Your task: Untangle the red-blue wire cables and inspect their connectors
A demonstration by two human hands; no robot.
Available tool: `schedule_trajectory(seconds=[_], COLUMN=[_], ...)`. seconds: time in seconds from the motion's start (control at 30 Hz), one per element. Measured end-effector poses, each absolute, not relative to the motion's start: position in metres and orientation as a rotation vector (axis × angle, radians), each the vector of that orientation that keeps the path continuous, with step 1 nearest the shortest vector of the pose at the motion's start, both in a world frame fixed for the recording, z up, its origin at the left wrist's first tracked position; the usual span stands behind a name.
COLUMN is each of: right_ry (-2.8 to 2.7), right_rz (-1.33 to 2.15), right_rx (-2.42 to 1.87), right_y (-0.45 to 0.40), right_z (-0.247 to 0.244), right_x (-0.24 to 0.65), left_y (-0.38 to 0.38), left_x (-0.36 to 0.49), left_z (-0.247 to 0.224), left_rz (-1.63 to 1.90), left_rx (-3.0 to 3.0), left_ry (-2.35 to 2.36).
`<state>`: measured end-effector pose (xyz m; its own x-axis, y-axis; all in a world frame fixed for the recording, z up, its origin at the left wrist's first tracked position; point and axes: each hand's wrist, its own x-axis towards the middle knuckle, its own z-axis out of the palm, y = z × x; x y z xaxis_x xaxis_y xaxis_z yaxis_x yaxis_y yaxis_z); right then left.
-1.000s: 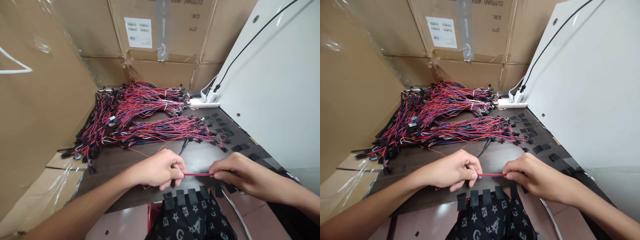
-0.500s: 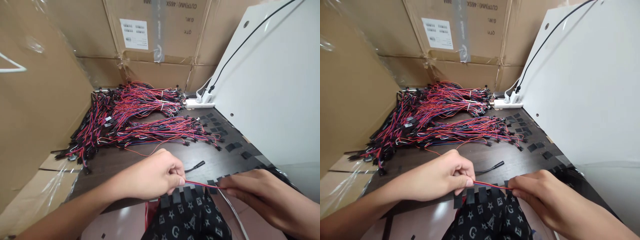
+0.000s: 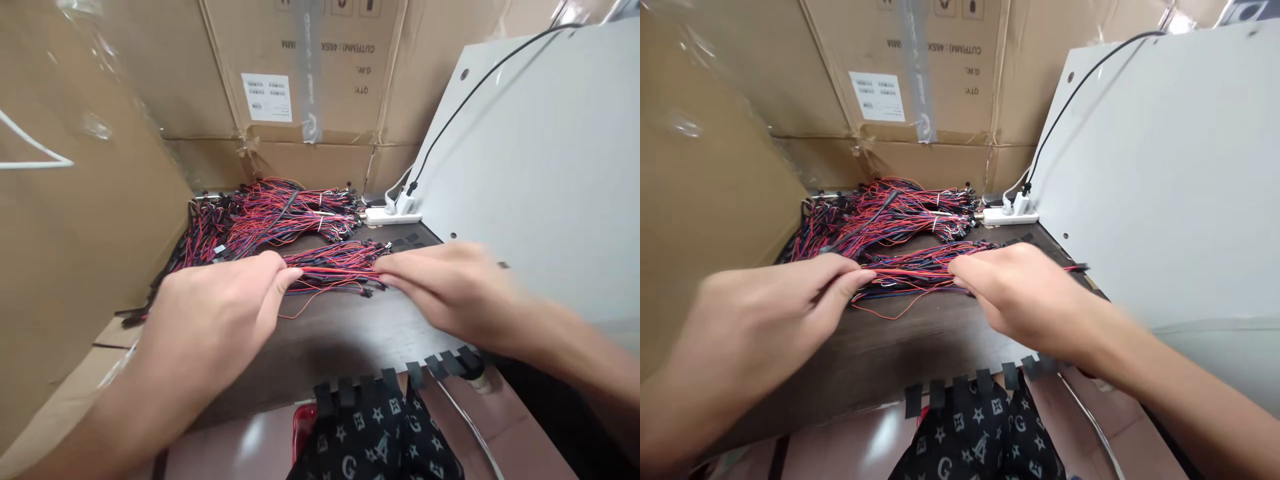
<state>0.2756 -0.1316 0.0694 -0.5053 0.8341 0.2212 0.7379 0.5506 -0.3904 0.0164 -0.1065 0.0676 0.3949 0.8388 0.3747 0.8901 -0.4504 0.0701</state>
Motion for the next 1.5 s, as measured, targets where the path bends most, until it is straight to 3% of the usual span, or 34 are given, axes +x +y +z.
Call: schedule_trajectory(seconds=[0.07, 0.17, 0.4, 0.6, 0.77, 1.07, 1.5], right_ry=[-2.481, -2.578, -2.255, -2.047, -2.051, -2.088, -2.271], right_rz=[0.248, 0.424, 1.076, 1.399, 1.423, 1.283, 1.162], right_rx=[-1.299, -1.340, -1.454, -1.424, -1.389, -1.428, -1.387], right_y=[-0.112, -0.094, -0.095, -0.098, -0.103, -0.108, -0.105], right_z=[0.050, 0.022, 0.004, -0.002, 0.000, 0.004, -0.006], right_x=[0.266, 0.260, 0.273, 0.281, 0.282, 0.270, 0.248], left_y=[-0.093, -0.076, -0.052, -0.047, -0.043, -0.049, -0.065], left_x=[0.019, 0.024, 0.028, 0.023, 0.020, 0.035, 0.053], left_z=[0.052, 0.028, 0.010, 0.004, -0.001, -0.003, -0.023], left_rz=[-0.361, -0.158, -0.061, -0.106, -0.191, 0.229, -0.209], left_rx=[-2.532, -2.720, -3.533, -3.784, -4.033, -4.208, -4.021], left_ry=[-1.606, -1.691, -1.660, -1.972, -1.871, -1.826, -2.053])
